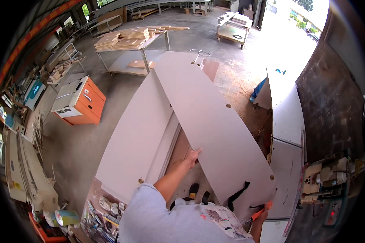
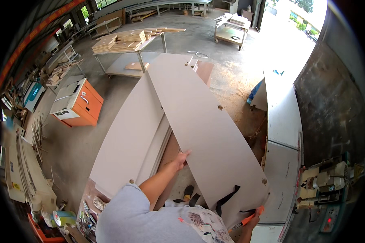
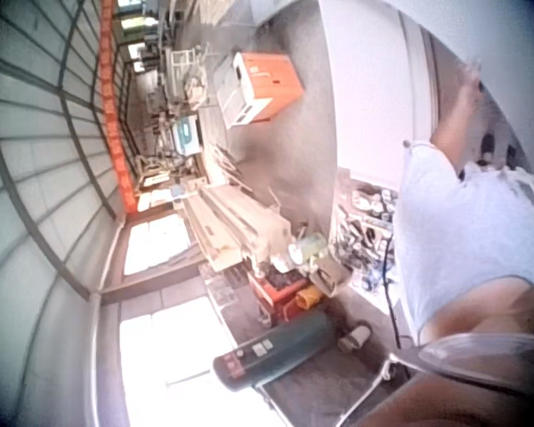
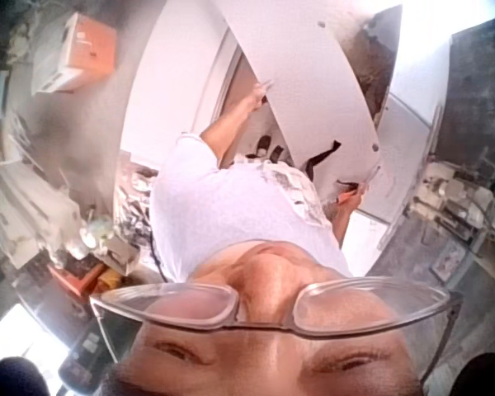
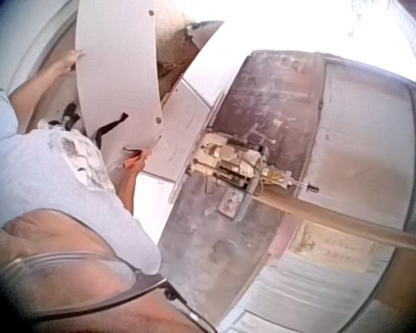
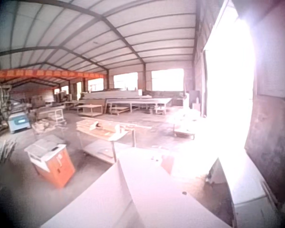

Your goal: The person carries a wooden board to a machine, feeds it through, and then uses a hammer and a wooden block to tap plastic caps into holes on the board.

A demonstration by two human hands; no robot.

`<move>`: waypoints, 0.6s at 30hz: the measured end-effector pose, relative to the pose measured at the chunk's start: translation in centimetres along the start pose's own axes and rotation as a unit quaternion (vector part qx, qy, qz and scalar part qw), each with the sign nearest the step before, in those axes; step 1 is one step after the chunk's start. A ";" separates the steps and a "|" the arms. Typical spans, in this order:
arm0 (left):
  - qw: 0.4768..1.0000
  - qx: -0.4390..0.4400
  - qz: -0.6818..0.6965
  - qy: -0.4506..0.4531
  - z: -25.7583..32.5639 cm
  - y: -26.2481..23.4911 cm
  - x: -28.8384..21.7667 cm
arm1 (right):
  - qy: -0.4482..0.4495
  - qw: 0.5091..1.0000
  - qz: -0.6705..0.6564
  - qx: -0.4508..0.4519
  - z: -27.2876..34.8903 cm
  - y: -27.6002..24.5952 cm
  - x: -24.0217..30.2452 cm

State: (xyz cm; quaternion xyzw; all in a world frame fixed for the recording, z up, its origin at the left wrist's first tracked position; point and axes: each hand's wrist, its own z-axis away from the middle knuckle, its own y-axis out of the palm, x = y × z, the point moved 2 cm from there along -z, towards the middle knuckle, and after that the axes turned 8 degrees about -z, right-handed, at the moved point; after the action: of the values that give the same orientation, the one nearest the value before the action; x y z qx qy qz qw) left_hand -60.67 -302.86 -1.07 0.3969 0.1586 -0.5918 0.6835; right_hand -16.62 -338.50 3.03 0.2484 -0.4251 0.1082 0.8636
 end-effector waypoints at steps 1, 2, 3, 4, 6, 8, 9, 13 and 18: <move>0.999 0.016 -0.031 -0.012 1.9 1.3 1.1 | 0.015 0.998 0.009 0.055 -0.1 0.8 -0.6; 0.997 0.049 -0.048 -0.024 4.0 1.7 4.1 | 0.034 0.993 0.019 0.114 0.1 2.1 -1.5; 0.994 0.078 -0.065 -0.035 6.4 1.8 7.5 | 0.055 0.982 0.028 0.176 0.8 4.0 -2.4; 0.985 0.106 -0.112 -0.081 10.1 3.1 9.5 | 0.083 0.979 0.044 0.180 1.6 4.8 -3.0; 0.977 0.177 0.009 -0.114 14.6 1.7 16.8 | 0.160 0.961 0.081 0.210 3.5 7.4 -5.0; 0.987 0.126 0.025 -0.095 20.3 1.2 19.0 | 0.190 0.935 0.110 0.278 4.4 8.3 -7.4; 0.991 0.084 0.055 -0.083 22.6 -0.2 20.2 | 0.222 0.919 0.145 0.290 5.1 8.3 -9.3; 0.973 -0.129 0.187 -0.049 30.3 -8.0 20.8 | 0.310 0.777 0.257 0.483 13.0 12.8 -12.3; 0.854 -0.335 0.361 0.167 38.1 -16.6 18.4 | 0.338 0.658 0.299 0.602 17.7 16.4 -10.3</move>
State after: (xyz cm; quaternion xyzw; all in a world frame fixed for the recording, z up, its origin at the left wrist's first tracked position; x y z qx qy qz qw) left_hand -81.23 -343.06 4.57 0.2659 0.3048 -0.1394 0.9039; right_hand -41.48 -333.47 9.57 0.5199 0.0034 0.6697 0.5303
